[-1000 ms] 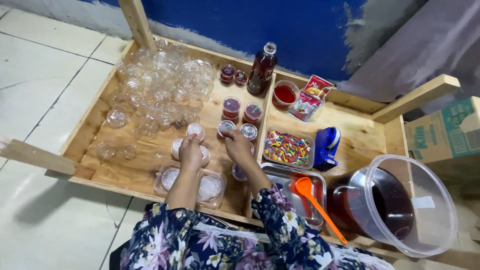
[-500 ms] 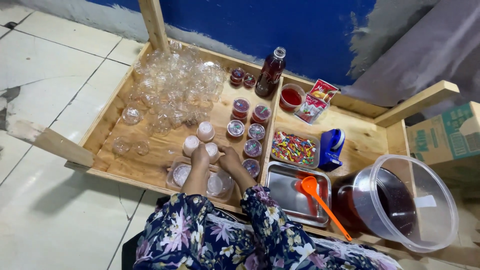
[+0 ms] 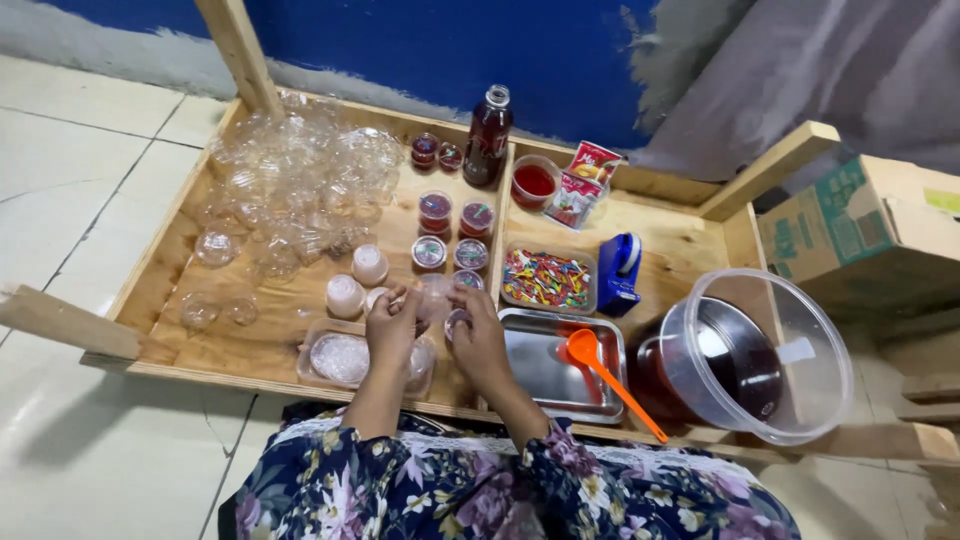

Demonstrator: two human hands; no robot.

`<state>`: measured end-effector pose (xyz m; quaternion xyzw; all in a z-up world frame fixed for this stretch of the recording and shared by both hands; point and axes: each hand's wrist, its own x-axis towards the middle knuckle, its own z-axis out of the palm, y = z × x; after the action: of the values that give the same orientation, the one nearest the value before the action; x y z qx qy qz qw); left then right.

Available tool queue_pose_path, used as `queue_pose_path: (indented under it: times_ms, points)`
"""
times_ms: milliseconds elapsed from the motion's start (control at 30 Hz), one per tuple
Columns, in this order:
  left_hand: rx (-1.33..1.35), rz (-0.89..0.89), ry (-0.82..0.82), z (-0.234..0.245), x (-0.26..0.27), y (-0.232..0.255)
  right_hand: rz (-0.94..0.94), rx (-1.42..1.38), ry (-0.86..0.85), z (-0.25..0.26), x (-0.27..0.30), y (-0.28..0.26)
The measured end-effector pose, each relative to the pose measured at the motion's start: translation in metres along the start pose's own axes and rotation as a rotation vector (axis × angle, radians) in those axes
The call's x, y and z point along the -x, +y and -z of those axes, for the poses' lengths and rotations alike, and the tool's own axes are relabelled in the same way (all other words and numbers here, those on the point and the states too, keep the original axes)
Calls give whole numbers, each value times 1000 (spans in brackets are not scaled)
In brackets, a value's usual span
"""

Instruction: The person prepares small plastic cups by placing a clear liner inside, then uses an orange ladle to fill the cups with a dark red liquid from a large white bucket. The cups are handled individually and placed on a metal tray.

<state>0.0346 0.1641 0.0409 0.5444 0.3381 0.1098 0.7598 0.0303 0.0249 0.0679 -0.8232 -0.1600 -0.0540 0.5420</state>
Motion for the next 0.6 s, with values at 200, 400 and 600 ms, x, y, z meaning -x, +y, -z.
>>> queue_pose_path:
  times_ms: [200, 400, 600]
  points:
    - [56, 264, -343, -26, 31, -42, 61, 42, 61, 61, 46, 14]
    - [38, 310, -466, -44, 81, -68, -76, 389, -245, 141, 62, 47]
    - [-64, 110, -507, -47, 101, -76, -536, 1113, -523, 215, 82, 146]
